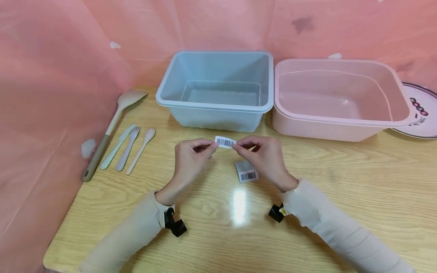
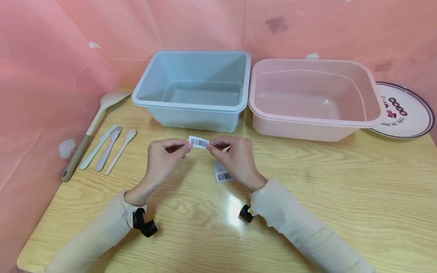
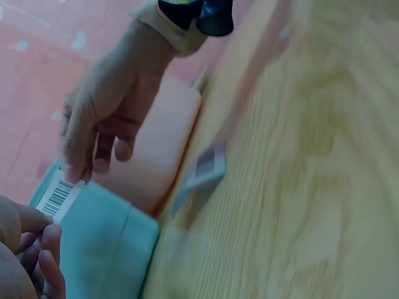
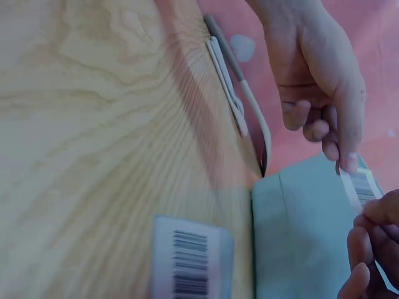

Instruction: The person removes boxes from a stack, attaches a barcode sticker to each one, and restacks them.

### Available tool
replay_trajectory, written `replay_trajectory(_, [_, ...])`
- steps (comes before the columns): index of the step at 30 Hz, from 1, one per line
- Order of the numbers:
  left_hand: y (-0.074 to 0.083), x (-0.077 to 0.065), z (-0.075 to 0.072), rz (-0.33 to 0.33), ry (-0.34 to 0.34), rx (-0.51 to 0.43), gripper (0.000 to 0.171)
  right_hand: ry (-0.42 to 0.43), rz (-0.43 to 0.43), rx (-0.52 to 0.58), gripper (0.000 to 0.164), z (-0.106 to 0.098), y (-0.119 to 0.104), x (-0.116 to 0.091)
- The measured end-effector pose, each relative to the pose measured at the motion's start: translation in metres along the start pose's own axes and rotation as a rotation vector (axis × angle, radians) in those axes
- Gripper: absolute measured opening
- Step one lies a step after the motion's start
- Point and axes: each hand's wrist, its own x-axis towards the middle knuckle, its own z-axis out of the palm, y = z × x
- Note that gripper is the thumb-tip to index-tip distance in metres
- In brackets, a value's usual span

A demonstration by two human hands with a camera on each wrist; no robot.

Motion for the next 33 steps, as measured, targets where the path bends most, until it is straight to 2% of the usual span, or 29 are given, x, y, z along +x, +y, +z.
replay_trajectory(8, [-0.013,0.023,-0.007,0.041,0.111,0.057,0.012,0.058,-0.079,-0.092,0.008,0.025,-0.008,0.027])
replay_trajectory(14, [-0.023,0.036,-0.005,0.023,0.178,0.075,0.015,0.077,-0.061,-0.149,0.010,0.040,-0.004,0.045])
replay_trajectory(21, [-0.029,0.048,-0.005,0.019,0.208,0.096,0.012,0.083,-0.024,-0.151,0.010,0.046,-0.002,0.058])
replay_trajectory(29, [-0.032,0.055,-0.005,0.022,0.200,0.098,0.013,0.122,-0.022,-0.146,0.011,0.052,0.003,0.063])
replay_trajectory(33, [-0.034,0.058,-0.005,0.008,0.195,0.064,0.014,0.148,-0.013,-0.148,0.012,0.056,0.005,0.064])
